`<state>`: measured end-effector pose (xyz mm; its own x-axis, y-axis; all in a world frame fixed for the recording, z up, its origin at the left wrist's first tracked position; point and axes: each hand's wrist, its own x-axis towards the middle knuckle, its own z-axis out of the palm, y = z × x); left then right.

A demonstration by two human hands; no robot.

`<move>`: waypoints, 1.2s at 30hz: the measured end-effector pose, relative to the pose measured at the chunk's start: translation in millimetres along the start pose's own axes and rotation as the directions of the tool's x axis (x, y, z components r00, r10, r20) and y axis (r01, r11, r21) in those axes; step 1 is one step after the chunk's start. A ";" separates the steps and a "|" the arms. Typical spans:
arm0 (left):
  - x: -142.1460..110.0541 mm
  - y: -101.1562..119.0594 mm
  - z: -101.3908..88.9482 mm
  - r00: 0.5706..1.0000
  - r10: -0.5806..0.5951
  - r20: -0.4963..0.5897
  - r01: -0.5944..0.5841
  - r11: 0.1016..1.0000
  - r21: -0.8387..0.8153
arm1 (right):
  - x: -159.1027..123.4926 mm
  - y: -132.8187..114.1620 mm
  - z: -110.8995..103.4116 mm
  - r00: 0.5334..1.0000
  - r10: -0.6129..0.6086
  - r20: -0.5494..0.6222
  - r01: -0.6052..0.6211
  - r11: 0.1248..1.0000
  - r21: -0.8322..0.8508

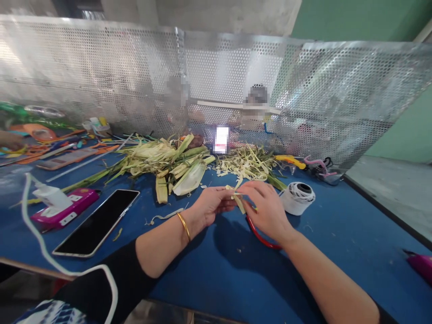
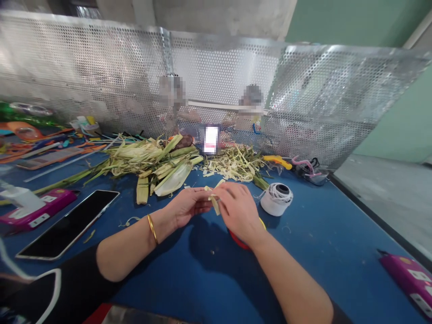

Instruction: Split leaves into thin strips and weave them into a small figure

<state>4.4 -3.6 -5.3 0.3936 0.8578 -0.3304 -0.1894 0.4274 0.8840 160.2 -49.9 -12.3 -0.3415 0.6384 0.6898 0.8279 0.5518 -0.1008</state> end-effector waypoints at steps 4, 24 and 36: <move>-1.3 1.9 1.8 0.999 -0.018 -0.038 0.018 1.000 -0.008 | 1.5 1.2 -7.9 0.942 -0.315 0.113 0.333 0.922 -0.199; -5.3 -5.3 1.3 0.963 0.120 0.242 -0.184 0.947 0.264 | -2.5 2.4 2.2 0.912 0.391 0.126 -0.407 0.904 0.135; -9.5 -8.9 7.7 0.993 0.077 0.086 -0.100 0.943 0.318 | -1.3 -1.6 11.5 0.789 0.592 0.165 -0.614 0.764 0.196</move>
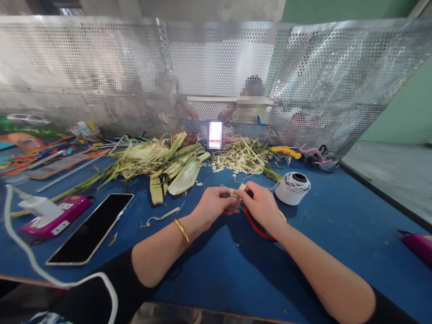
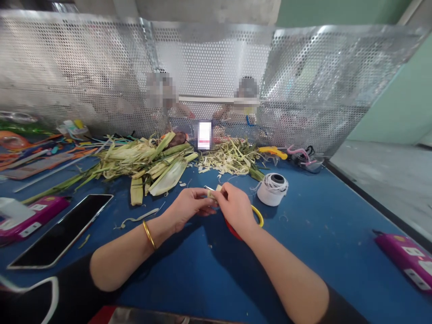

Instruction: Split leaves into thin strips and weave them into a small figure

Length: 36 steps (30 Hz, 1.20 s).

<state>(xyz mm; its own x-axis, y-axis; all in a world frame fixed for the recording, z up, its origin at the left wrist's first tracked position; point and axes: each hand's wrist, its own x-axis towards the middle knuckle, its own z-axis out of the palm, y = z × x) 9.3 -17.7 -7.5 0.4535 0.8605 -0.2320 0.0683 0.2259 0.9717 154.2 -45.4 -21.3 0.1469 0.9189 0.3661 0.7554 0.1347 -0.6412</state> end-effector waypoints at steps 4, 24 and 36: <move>-0.2 -1.8 3.3 0.997 -0.009 -0.081 0.001 0.995 -0.097 | 0.5 -0.6 2.6 0.998 0.047 0.028 -0.050 0.993 0.105; 6.0 -0.1 -5.5 0.994 -0.078 -0.076 0.046 0.936 -0.350 | 2.6 -9.0 -9.4 0.994 0.113 0.001 -0.091 0.793 0.602; 2.8 1.1 0.0 0.991 0.020 -0.129 -0.037 0.990 -0.133 | -1.1 -4.6 -5.1 0.999 0.030 0.023 -0.036 0.945 0.326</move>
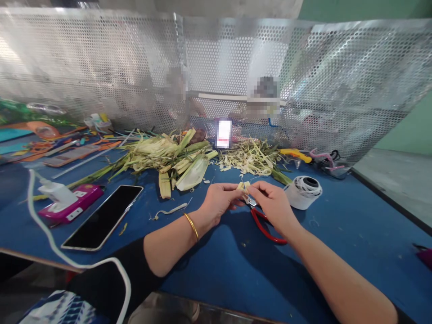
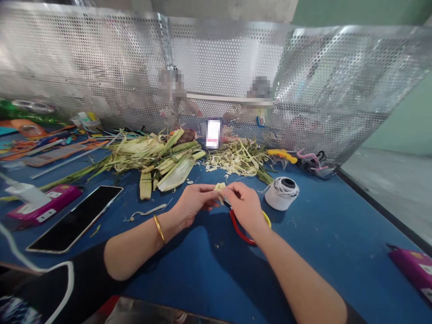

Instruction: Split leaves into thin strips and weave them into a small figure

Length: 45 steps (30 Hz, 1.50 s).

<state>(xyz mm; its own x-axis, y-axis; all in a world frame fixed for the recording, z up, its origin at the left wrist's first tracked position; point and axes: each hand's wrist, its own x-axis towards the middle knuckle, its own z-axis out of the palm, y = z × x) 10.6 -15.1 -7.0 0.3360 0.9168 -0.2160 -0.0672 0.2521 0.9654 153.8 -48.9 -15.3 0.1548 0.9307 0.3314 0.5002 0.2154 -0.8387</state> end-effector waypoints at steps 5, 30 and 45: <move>0.6 -3.4 0.9 0.995 0.103 -0.011 -0.101 0.989 0.110 | 1.3 1.8 -3.5 0.995 0.059 0.084 -0.054 0.997 -0.058; 3.8 -9.6 -8.0 0.939 0.147 0.309 -0.292 0.816 0.498 | 4.8 6.2 -6.8 0.970 0.151 0.190 -0.160 0.986 0.038; -6.5 1.6 -4.1 0.904 -0.089 0.417 -0.009 0.974 0.227 | 5.8 9.7 2.2 0.995 0.090 -0.049 -0.094 0.993 -0.071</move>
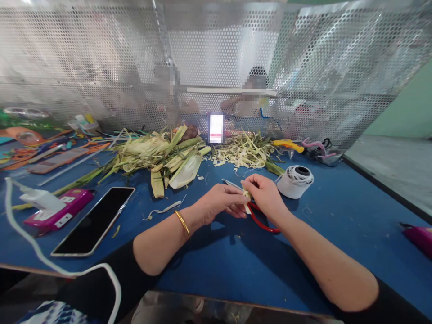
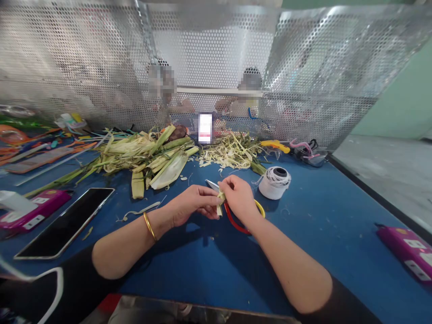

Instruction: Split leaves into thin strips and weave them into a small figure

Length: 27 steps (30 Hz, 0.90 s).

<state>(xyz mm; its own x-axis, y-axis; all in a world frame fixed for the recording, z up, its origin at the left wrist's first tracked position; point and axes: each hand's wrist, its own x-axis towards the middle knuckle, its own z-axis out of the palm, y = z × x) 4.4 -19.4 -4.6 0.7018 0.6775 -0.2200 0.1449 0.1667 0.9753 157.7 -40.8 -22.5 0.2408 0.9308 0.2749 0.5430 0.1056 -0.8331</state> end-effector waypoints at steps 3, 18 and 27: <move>0.3 -2.3 4.1 0.997 -0.023 -0.068 0.025 0.999 0.021 | -1.4 -1.9 2.1 0.999 0.007 0.044 -0.008 1.000 0.020; 3.2 -2.1 2.6 0.971 -0.073 -0.228 0.059 0.996 -0.065 | 2.9 3.2 -1.4 0.997 0.027 0.069 -0.040 0.981 0.189; 3.8 -0.6 0.6 0.976 -0.054 -0.210 0.047 0.998 -0.039 | -2.0 0.1 -1.2 0.999 -0.012 -0.042 0.012 1.000 0.007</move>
<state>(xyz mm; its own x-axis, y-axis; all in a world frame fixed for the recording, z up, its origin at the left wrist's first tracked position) 7.5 -17.3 -6.0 0.5305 0.8031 -0.2714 0.1503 0.2259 0.9625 158.2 -43.1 -22.5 0.2680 0.9141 0.3044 0.5403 0.1190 -0.8330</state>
